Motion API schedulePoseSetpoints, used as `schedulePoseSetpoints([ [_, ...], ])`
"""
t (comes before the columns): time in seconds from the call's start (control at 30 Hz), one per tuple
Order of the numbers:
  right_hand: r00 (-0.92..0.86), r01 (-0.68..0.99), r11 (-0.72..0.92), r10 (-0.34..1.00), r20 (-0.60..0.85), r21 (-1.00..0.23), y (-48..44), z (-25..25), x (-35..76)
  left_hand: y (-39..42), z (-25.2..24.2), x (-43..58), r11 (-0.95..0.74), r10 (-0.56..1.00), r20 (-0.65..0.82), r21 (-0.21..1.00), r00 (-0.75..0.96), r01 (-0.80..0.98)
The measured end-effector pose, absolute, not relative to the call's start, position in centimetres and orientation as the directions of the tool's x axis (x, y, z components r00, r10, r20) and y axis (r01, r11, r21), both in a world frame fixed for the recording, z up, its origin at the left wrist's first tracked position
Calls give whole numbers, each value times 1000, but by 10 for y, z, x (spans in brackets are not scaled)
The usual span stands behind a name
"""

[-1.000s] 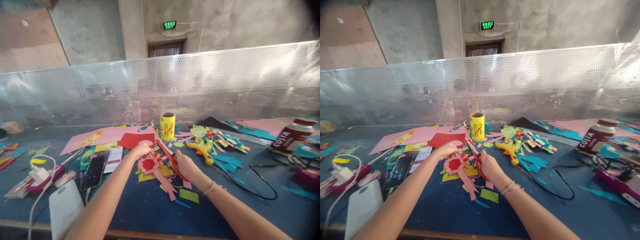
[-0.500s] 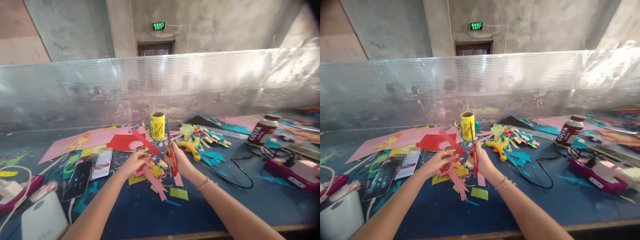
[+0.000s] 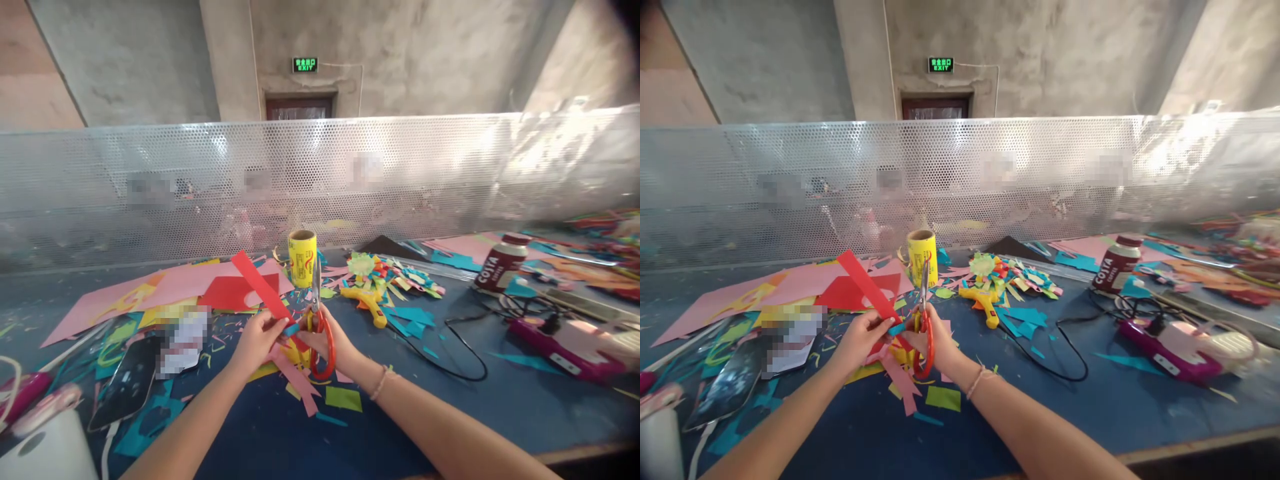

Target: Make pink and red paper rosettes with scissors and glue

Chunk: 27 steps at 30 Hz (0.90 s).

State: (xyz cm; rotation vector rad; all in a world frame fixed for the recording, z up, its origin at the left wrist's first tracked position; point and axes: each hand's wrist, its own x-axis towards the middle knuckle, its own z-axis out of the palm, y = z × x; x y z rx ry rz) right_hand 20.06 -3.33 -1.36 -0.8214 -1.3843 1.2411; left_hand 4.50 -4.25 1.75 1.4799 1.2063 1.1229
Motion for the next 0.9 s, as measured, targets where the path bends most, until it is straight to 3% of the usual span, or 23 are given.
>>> schedulePoseSetpoints([
  [0.27,-54,-127,149,986,157,-981,-28,0,212,-33,8,45,-214,973,229,915,-4,341],
  [0.47,9,-269,202,978,207,-942,-26,15,226,-34,10,54,-114,992,111,993,58,41],
  [0.6,-51,-301,178,978,203,-937,-31,16,222,-41,12,57,-69,993,70,997,99,-17],
  [0.73,-175,-226,185,958,227,-956,-38,14,214,-48,13,59,-27,990,38,997,138,-75],
  [0.9,-271,-178,149,943,194,-973,-39,8,210,-53,13,61,-62,997,66,994,49,-86],
])
